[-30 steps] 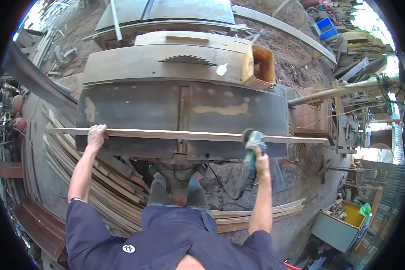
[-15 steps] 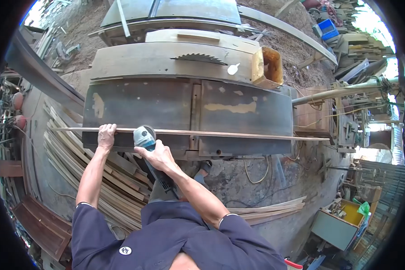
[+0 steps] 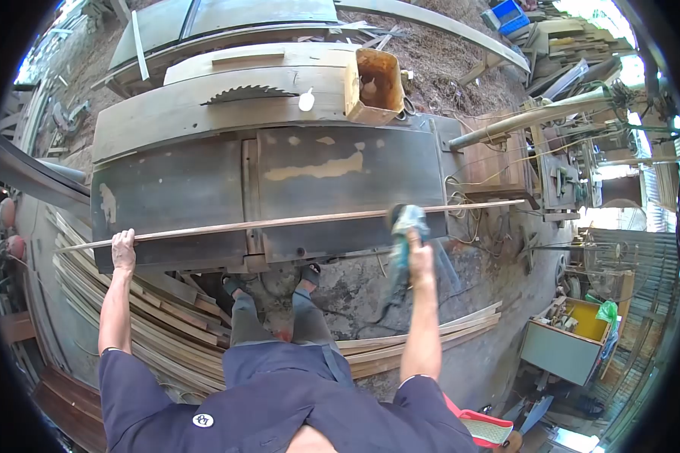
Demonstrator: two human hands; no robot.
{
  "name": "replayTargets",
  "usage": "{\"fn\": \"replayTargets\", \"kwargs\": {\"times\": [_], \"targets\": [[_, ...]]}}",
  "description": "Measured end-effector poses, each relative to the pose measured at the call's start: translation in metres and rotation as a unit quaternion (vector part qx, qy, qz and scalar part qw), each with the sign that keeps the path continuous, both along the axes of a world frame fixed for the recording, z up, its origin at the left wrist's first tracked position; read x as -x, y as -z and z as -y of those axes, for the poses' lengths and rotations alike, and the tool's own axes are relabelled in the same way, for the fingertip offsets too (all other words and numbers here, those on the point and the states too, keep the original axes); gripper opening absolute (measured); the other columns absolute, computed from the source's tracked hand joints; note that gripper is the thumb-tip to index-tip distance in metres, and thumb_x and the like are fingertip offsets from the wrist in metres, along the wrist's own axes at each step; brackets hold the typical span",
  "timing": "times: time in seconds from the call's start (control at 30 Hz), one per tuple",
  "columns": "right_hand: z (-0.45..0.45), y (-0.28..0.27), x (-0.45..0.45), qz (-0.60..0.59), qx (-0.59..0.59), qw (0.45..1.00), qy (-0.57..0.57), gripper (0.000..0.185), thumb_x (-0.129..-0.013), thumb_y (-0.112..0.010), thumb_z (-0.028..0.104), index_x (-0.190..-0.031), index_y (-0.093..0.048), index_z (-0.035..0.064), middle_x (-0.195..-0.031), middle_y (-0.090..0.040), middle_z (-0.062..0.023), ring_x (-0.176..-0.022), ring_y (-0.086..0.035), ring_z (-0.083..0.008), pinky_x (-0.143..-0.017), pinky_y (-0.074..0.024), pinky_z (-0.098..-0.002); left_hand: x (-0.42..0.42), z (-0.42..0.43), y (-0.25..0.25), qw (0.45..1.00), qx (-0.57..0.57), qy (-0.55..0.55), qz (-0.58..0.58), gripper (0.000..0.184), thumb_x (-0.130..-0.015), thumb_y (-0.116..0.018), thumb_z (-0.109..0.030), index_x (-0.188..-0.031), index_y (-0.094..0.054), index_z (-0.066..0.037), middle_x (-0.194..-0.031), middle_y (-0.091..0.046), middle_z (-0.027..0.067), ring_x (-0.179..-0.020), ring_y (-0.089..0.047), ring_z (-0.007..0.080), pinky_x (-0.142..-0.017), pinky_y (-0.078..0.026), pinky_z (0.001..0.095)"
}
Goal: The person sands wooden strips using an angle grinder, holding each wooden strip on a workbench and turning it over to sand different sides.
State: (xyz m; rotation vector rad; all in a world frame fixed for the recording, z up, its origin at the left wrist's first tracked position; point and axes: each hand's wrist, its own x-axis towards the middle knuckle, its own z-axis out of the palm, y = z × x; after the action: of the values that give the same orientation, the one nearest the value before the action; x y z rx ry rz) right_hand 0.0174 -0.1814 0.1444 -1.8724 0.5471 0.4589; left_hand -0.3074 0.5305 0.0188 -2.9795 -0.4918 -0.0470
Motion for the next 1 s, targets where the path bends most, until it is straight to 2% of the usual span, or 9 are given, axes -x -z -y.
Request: {"fn": "replayTargets", "kwargs": {"times": [0.1,0.17,0.3,0.43,0.67,0.7,0.73,0.77,1.0], "targets": [[0.081,0.026,-0.058,0.029,-0.054,0.994,0.091,0.068,-0.089,-0.070,0.062,-0.108,-0.067,-0.0035,-0.078,-0.067,-0.0069,-0.061,-0.065,-0.0203,-0.056,-0.0562,-0.0356,-0.002,0.002,-0.006,0.999,0.011,-0.024,-0.021,0.019,-0.083,-0.063,-0.006,-0.101,-0.061,-0.005,-0.093,-0.065,0.0131,-0.094,-0.063,0.0327,-0.087,-0.049,0.0437],[0.112,0.032,-0.081,0.056,-0.096,0.986,0.125,0.064,-0.092,-0.065,0.064,-0.115,-0.068,0.0042,-0.082,-0.067,-0.0053,-0.066,-0.067,-0.0199,-0.062,-0.0584,-0.0341,-0.004,0.004,-0.008,1.000,0.004,-0.007,-0.004,0.016,-0.083,-0.062,-0.006,-0.099,-0.060,-0.007,-0.091,-0.064,0.0125,-0.091,-0.063,0.0332,-0.085,-0.049,0.0441],[0.111,0.034,-0.076,0.019,-0.173,0.981,0.082,0.064,-0.090,-0.069,0.062,-0.105,-0.067,0.0002,-0.073,-0.063,-0.0090,-0.058,-0.064,-0.0220,-0.055,-0.0559,-0.0356,-0.006,0.013,-0.017,1.000,0.000,-0.002,0.007,0.011,-0.083,-0.061,-0.006,-0.093,-0.059,-0.010,-0.085,-0.062,0.0102,-0.086,-0.063,0.0322,-0.081,-0.049,0.0442],[0.009,0.016,-0.017,-0.020,-0.096,0.995,-0.002,0.062,-0.092,-0.068,0.060,-0.108,-0.067,0.0001,-0.076,-0.064,-0.0074,-0.059,-0.064,-0.0201,-0.056,-0.0551,-0.0342,-0.005,0.013,-0.012,0.999,-0.016,0.003,0.036,0.010,-0.083,-0.059,-0.008,-0.091,-0.060,-0.012,-0.084,-0.062,0.0087,-0.086,-0.063,0.0300,-0.081,-0.049,0.0429],[-0.241,-0.024,0.096,-0.027,-0.007,0.969,-0.246,0.061,-0.090,-0.072,0.055,-0.115,-0.068,-0.0008,-0.094,-0.070,-0.0087,-0.080,-0.066,-0.0167,-0.071,-0.0546,-0.0342,-0.003,0.014,-0.007,0.998,-0.029,0.004,0.048,0.010,-0.083,-0.059,-0.012,-0.093,-0.061,-0.011,-0.083,-0.062,0.0081,-0.084,-0.063,0.0269,-0.081,-0.048,0.0404],[-0.277,-0.022,0.109,-0.036,0.012,0.958,-0.285,0.065,-0.086,-0.073,0.057,-0.116,-0.069,-0.0010,-0.096,-0.071,-0.0095,-0.082,-0.067,-0.0178,-0.074,-0.0555,-0.0360,-0.002,0.012,-0.008,0.998,-0.029,0.004,0.050,0.010,-0.083,-0.059,-0.012,-0.093,-0.061,-0.011,-0.083,-0.062,0.0081,-0.084,-0.063,0.0269,-0.081,-0.048,0.0404],[-0.308,-0.012,0.121,-0.033,0.041,0.942,-0.333,0.075,-0.081,-0.074,0.064,-0.122,-0.066,0.0015,-0.112,-0.072,-0.0188,-0.105,-0.070,-0.0266,-0.090,-0.0545,-0.0403,-0.001,0.011,-0.007,0.998,-0.032,0.007,0.050,0.009,-0.084,-0.059,-0.012,-0.092,-0.061,-0.011,-0.083,-0.062,0.0081,-0.084,-0.063,0.0268,-0.080,-0.048,0.0403],[-0.343,-0.030,0.133,-0.047,0.008,0.931,-0.363,0.085,-0.078,-0.072,0.069,-0.126,-0.063,-0.0014,-0.116,-0.070,-0.0237,-0.110,-0.068,-0.0325,-0.095,-0.0525,-0.0425,-0.003,0.012,-0.005,0.998,-0.033,0.010,0.051,0.008,-0.084,-0.059,-0.012,-0.091,-0.061,-0.011,-0.083,-0.061,0.0080,-0.083,-0.063,0.0266,-0.080,-0.047,0.0402],[-0.408,-0.025,0.170,-0.070,-0.002,0.892,-0.447,0.089,-0.079,-0.070,0.069,-0.128,-0.060,-0.0041,-0.119,-0.068,-0.0243,-0.113,-0.066,-0.0346,-0.097,-0.0507,-0.0418,-0.002,0.013,-0.007,0.998,-0.035,0.015,0.051,0.004,-0.085,-0.059,-0.014,-0.088,-0.060,-0.013,-0.081,-0.061,0.0070,-0.082,-0.063,0.0252,-0.079,-0.047,0.0397]]}}
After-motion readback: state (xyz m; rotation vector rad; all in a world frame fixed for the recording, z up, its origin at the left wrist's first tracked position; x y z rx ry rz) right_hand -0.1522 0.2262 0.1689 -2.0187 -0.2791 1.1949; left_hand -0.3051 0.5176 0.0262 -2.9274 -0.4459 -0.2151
